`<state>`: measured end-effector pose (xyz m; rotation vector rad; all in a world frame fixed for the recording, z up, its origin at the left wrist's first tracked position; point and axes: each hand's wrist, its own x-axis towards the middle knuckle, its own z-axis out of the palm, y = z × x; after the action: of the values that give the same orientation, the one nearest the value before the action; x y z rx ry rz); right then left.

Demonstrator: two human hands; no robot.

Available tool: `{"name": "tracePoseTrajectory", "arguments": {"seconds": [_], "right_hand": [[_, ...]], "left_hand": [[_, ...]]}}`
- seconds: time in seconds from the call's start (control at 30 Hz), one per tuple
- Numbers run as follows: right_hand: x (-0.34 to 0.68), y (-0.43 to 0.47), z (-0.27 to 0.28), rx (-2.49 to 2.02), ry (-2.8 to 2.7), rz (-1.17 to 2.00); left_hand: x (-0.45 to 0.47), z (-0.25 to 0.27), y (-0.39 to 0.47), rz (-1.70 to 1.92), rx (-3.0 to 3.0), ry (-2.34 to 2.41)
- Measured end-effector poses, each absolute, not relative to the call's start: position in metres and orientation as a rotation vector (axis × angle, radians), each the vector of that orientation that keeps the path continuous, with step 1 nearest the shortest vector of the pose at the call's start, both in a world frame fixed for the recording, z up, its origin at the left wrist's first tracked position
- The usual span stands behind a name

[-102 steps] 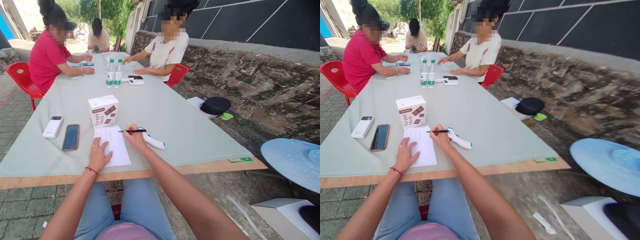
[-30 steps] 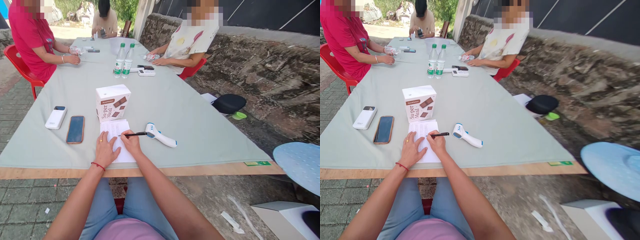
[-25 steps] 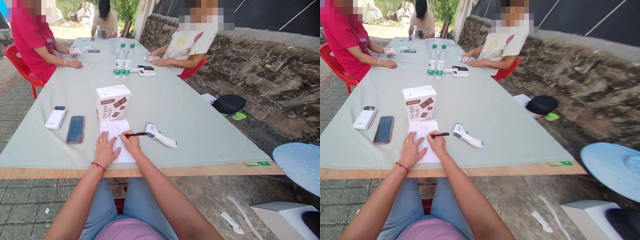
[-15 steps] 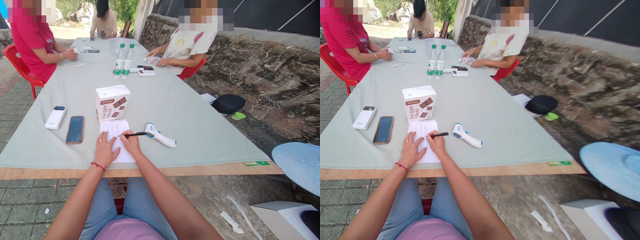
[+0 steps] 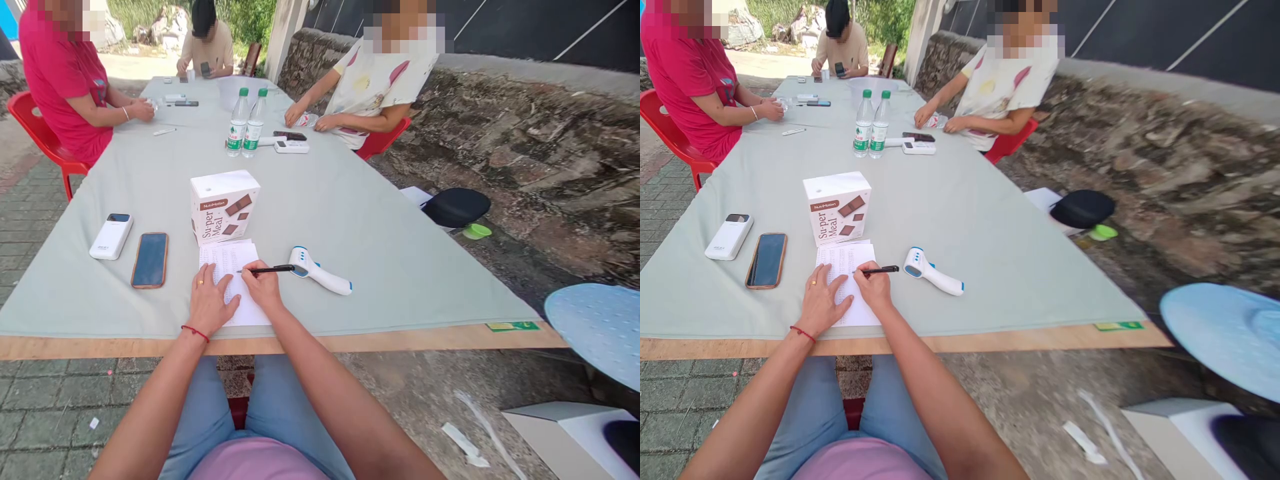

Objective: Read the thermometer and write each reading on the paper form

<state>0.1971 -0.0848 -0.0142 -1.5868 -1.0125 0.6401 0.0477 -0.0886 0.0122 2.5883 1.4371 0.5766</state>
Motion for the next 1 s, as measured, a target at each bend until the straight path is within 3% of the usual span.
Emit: {"name": "tracePoseTrajectory", "arguments": {"seconds": [1.0], "right_hand": [[0.1968,-0.0850,-0.0157,-1.658,-0.993,0.612]], "left_hand": [[0.0470,0.0114,-0.0877,0.603,2.572,1.426]]}}
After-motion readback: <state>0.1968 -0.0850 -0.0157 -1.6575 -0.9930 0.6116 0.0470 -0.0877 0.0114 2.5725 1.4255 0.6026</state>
